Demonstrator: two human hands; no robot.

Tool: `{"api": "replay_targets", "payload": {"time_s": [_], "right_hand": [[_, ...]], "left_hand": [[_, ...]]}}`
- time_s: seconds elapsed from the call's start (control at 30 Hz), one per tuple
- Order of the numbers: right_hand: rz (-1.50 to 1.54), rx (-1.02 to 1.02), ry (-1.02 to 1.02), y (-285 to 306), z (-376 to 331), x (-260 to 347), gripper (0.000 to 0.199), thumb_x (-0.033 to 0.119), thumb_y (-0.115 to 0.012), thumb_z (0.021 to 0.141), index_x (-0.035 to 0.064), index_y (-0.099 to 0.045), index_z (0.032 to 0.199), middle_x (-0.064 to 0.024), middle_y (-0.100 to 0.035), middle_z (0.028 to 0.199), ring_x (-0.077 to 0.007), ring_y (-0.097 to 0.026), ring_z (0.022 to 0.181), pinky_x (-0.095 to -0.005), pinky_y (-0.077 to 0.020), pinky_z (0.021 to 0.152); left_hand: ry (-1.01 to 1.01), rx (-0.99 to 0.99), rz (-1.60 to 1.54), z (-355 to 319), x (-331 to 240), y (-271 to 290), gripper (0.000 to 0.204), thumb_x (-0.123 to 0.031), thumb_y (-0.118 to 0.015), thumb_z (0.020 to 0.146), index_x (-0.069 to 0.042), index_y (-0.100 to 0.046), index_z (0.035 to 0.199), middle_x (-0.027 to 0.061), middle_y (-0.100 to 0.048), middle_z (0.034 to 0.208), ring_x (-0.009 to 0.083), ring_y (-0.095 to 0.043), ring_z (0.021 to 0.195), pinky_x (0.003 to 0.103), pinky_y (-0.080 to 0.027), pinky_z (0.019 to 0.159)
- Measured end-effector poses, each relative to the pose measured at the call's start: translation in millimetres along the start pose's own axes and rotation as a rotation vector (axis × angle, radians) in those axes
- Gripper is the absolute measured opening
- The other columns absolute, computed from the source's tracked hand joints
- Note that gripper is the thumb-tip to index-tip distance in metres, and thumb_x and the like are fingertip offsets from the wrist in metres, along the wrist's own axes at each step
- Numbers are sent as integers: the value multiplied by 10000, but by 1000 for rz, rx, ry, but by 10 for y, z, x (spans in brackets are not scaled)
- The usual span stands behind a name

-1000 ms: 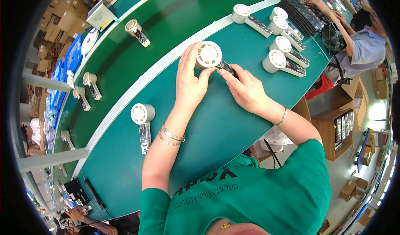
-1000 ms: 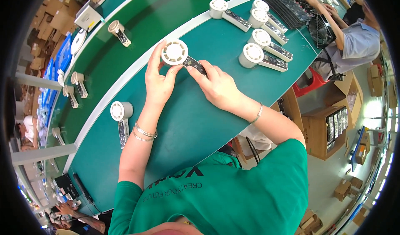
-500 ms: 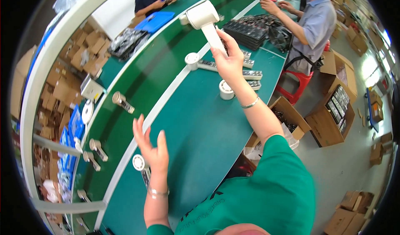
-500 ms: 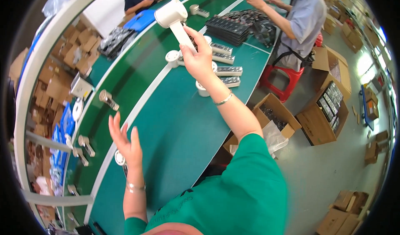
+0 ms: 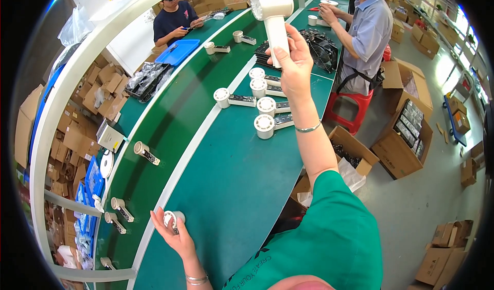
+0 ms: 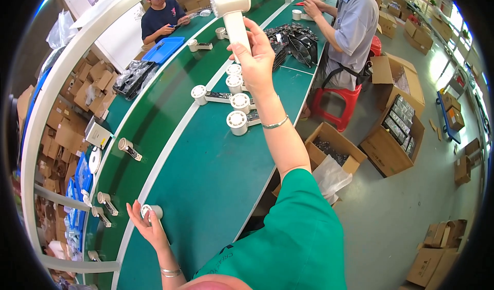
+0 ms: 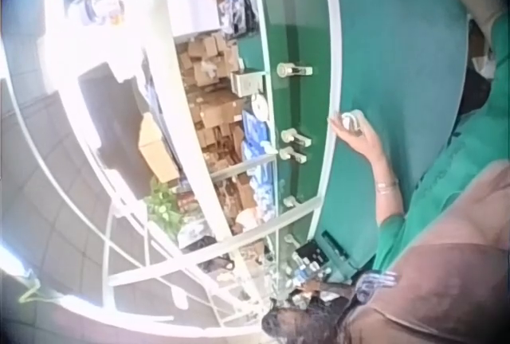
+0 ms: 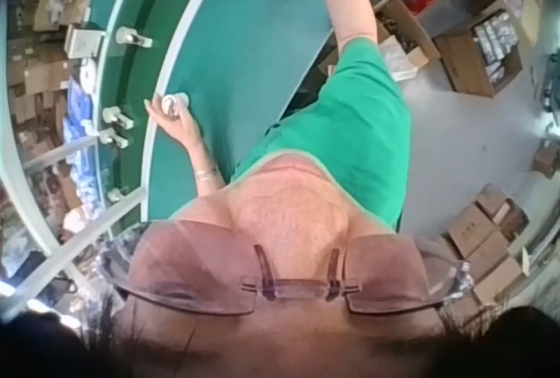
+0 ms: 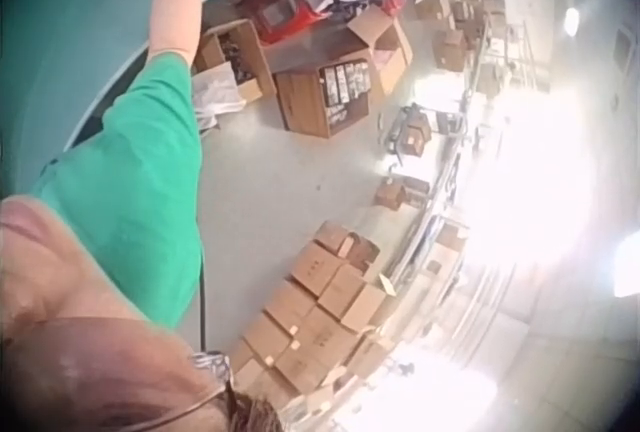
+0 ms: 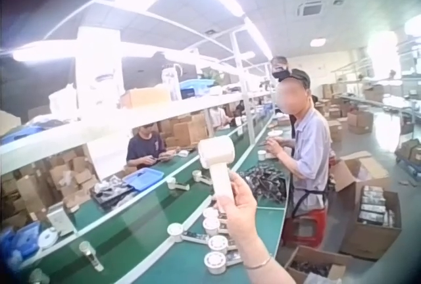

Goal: The person assembles handheld electronic fans by hand on a production line, fitting circuit boards into fan housings and inspecting the completed fans.

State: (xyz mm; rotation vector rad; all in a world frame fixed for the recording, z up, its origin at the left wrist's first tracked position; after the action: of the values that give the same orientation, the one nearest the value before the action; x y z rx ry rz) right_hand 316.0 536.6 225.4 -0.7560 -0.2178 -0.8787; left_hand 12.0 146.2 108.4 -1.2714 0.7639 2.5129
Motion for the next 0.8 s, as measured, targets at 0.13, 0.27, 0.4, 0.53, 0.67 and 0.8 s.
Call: {"api": "replay_targets", "payload": {"time_s": [0.13,0.27,0.4,0.53,0.67,0.8], "right_hand": [[105,6,0,-1,85,178,516,25,-602,856,-7,-396,1328,-112,-591,1021,-135,-607,794,-219,-509,615],[105,13,63,3,141,371,508,13,-598,858,-9,-400,1325,-123,-588,1036,-147,-612,802,-228,-522,628],[97,27,112,27,161,504,504,17,-588,868,-6,-393,1332,-148,-583,1052,-180,-617,823,-253,-537,646],[1,34,131,-46,94,587,507,17,-579,875,-7,-383,1342,-154,-586,1055,-192,-617,841,-254,-534,654],[-417,89,100,-361,-311,449,439,-28,-597,805,-1,-521,1236,-98,-589,1084,-135,-577,918,-260,-475,808],[-781,636,61,-1061,-1454,105,480,-75,-576,740,65,-558,1199,-171,-565,1055,-299,-591,880,-351,-492,738]], "left_hand": [[-3,2,-11,-23,3,28,666,-11,-514,840,-20,-221,1438,187,-405,1364,264,-423,1242,379,-388,980],[3,8,2,-42,22,37,649,-28,-511,857,-25,-223,1438,183,-409,1360,258,-426,1236,367,-391,971],[-22,26,21,-68,21,26,634,-42,-506,875,-31,-222,1442,175,-413,1358,250,-424,1235,353,-391,967],[-14,30,10,-101,3,39,643,-32,-508,870,-34,-218,1444,177,-409,1361,249,-422,1240,356,-390,971],[43,69,10,-160,75,-18,639,-20,-552,837,-23,-282,1416,168,-402,1376,258,-416,1256,363,-396,966],[41,234,-2,-50,31,-428,641,-53,-635,799,-17,-359,1376,155,-409,1371,271,-436,1238,370,-424,941]]}}
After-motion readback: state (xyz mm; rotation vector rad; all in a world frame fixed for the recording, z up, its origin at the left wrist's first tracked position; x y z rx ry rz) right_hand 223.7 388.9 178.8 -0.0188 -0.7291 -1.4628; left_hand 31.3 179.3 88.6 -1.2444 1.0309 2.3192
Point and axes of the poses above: each hand's wrist, its own z-axis towards the middle knuckle, its own y-axis out of the back of the hand, x = y × z, the point moved 10 cm from there along z, towards the middle knuckle
